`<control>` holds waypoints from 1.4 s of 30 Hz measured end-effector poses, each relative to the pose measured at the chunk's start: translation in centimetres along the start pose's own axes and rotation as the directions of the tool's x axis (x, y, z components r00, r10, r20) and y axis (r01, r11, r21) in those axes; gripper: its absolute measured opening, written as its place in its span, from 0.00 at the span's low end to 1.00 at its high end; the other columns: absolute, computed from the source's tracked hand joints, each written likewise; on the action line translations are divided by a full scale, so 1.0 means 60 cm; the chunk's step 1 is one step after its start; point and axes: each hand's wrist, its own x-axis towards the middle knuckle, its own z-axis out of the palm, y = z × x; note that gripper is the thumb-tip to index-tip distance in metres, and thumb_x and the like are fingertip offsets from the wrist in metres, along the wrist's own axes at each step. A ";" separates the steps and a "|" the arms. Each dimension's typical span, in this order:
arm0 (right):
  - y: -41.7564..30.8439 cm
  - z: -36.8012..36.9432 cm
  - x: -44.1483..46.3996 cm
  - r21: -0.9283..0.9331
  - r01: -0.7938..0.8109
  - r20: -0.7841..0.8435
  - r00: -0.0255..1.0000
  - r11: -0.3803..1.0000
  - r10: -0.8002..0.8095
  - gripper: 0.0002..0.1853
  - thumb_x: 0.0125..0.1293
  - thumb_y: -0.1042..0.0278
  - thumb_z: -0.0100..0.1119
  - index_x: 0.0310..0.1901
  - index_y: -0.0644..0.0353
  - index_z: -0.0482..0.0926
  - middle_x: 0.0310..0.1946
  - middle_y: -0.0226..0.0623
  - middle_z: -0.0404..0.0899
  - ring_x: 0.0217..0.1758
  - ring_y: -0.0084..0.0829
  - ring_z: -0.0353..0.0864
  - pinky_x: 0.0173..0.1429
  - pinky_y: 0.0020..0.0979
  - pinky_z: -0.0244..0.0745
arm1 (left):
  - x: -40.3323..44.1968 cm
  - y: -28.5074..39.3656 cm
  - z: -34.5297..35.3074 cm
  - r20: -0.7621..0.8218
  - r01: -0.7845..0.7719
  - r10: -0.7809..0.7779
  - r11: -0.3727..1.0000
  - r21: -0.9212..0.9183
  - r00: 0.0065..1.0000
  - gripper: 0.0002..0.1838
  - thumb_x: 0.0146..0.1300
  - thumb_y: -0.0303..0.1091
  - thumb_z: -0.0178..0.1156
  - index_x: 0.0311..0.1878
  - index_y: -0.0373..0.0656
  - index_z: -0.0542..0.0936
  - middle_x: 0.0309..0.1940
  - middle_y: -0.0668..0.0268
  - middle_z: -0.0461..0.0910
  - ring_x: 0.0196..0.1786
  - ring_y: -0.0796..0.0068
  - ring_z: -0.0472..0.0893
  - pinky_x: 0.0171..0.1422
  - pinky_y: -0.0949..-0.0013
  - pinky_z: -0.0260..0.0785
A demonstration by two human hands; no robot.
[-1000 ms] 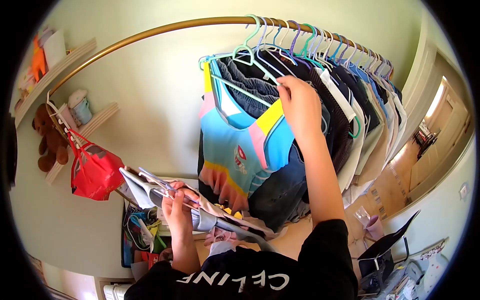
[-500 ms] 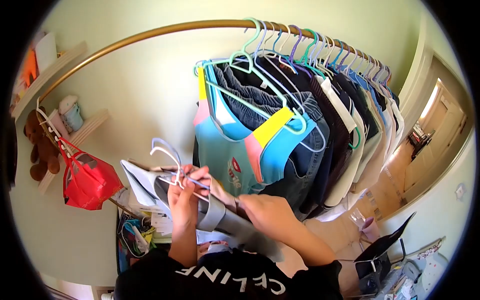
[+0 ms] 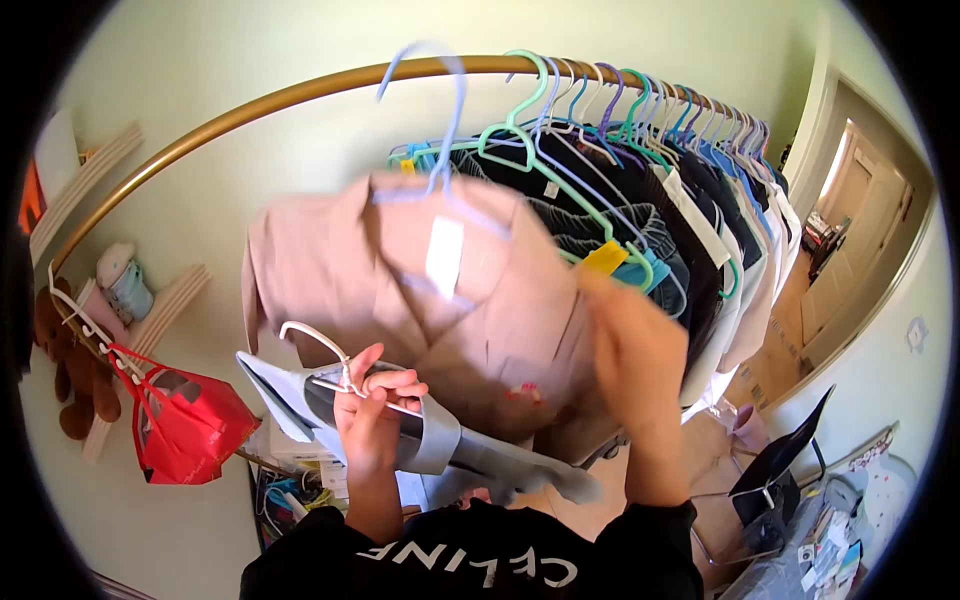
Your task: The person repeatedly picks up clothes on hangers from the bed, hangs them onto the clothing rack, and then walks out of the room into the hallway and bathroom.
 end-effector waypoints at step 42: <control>-0.067 0.040 0.010 -0.400 -0.163 -0.253 0.965 0.902 0.062 0.11 0.61 0.80 0.56 0.44 0.60 0.81 0.25 0.42 0.72 0.28 0.39 0.74 0.34 0.35 0.69 | 0.029 0.057 -0.051 0.380 0.090 -0.093 0.996 0.024 0.920 0.43 0.57 0.22 0.54 0.75 0.38 0.47 0.75 0.48 0.45 0.76 0.50 0.51 0.75 0.49 0.45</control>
